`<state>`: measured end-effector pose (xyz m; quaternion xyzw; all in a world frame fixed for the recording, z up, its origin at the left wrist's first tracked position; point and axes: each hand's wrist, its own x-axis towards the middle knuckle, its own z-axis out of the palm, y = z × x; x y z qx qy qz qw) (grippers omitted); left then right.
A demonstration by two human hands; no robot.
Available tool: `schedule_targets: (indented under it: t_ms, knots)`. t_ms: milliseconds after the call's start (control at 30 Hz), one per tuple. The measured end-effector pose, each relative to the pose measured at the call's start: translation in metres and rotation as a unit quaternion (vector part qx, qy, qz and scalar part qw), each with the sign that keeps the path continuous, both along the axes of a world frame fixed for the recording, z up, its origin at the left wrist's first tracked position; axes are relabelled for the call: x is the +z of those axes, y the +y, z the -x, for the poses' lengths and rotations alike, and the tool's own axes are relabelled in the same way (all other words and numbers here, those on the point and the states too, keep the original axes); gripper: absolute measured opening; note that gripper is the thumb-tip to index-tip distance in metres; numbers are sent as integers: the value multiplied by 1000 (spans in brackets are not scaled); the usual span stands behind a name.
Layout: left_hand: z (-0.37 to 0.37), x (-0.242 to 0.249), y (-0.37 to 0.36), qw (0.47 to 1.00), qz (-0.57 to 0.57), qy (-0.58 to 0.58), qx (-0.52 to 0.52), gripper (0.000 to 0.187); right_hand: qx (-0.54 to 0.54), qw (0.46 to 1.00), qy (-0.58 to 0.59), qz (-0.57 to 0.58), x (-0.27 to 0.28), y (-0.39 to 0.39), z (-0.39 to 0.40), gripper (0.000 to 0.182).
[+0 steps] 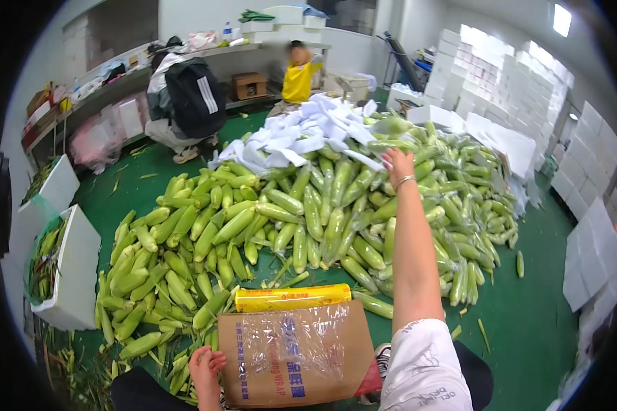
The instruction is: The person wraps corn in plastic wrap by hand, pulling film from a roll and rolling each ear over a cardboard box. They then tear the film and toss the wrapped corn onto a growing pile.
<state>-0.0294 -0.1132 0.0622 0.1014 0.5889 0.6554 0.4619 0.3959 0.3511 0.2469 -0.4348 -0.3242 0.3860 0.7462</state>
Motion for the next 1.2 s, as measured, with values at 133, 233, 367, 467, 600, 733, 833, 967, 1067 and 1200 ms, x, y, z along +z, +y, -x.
schedule_targets:
  t_ms: [133,233,367,467,600,733,833,967,1067,1200]
  knots:
    - [15,-20,-1,999,28,10,30,17,90,934,-344,45,-60,-2,30,29]
    - [29,-44,11,996,-8,46,72,15,212,903,-364,86,-125,-110,83,41]
    - [81,-108,51,979,-34,128,156,5,331,782,-525,66,-161,-269,124,35]
    - [134,-139,101,874,148,427,179,20,409,700,-583,58,-164,-341,125,25]
    - [173,-160,152,826,253,504,9,34,458,655,-585,136,-178,-400,124,21]
    - [134,-175,167,688,277,626,-242,48,454,691,-519,217,-205,-431,114,24]
    - [134,-167,171,652,340,604,-307,66,356,701,-585,198,-193,-444,105,22]
    - [179,-177,141,851,320,279,-309,71,244,747,-550,282,-185,-445,74,22]
    - [173,-125,107,991,94,-23,-89,56,236,693,-602,320,-179,-460,66,32]
    - [61,-9,116,962,-25,271,-27,69,185,719,-631,226,-203,-481,80,54]
